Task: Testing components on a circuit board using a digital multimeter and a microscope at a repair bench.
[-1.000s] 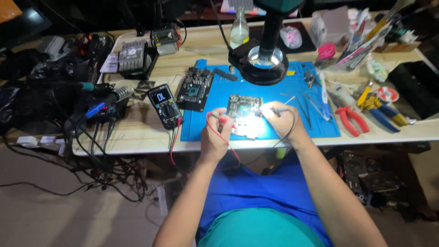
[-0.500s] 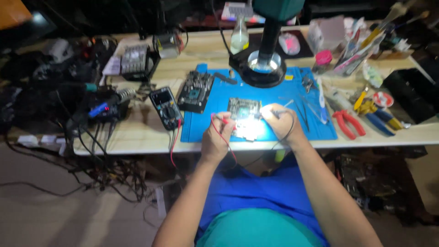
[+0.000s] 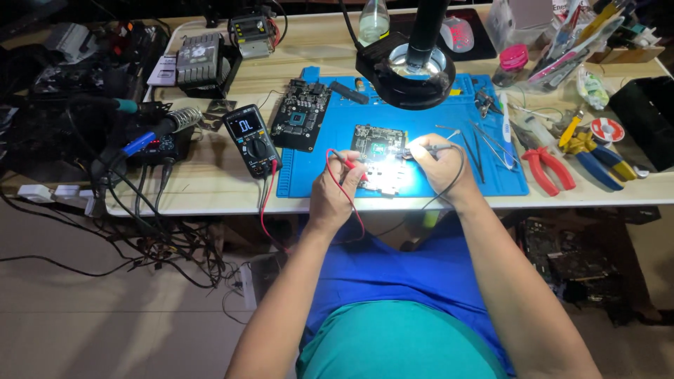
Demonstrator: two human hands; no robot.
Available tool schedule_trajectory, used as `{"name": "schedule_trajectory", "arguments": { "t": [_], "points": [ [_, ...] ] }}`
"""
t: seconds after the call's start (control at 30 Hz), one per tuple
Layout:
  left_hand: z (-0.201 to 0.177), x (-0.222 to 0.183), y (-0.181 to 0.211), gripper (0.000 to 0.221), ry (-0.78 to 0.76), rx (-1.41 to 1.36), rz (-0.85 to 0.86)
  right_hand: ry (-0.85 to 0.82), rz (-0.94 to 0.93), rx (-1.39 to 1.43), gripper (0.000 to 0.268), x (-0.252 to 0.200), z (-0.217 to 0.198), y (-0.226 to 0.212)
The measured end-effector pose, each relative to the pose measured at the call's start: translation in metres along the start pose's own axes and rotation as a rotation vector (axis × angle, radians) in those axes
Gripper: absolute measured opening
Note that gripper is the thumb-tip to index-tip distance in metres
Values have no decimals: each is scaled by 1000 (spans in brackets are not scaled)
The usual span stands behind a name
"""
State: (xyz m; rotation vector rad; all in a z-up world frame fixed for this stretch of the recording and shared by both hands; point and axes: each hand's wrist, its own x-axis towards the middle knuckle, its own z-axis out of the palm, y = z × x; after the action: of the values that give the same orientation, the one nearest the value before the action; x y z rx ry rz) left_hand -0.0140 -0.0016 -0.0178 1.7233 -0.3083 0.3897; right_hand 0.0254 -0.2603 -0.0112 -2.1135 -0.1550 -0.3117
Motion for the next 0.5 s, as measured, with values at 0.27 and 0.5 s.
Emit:
{"name": "schedule_trajectory", "arguments": {
  "t": [0.27, 0.5],
  "points": [
    [2, -2, 5, 29, -21, 49, -9, 0, 27, -6, 20, 1, 1, -5],
    [3, -2, -1, 23, -22, 113, -27, 2, 62, 13, 19, 2, 3, 0]
  ]
}}
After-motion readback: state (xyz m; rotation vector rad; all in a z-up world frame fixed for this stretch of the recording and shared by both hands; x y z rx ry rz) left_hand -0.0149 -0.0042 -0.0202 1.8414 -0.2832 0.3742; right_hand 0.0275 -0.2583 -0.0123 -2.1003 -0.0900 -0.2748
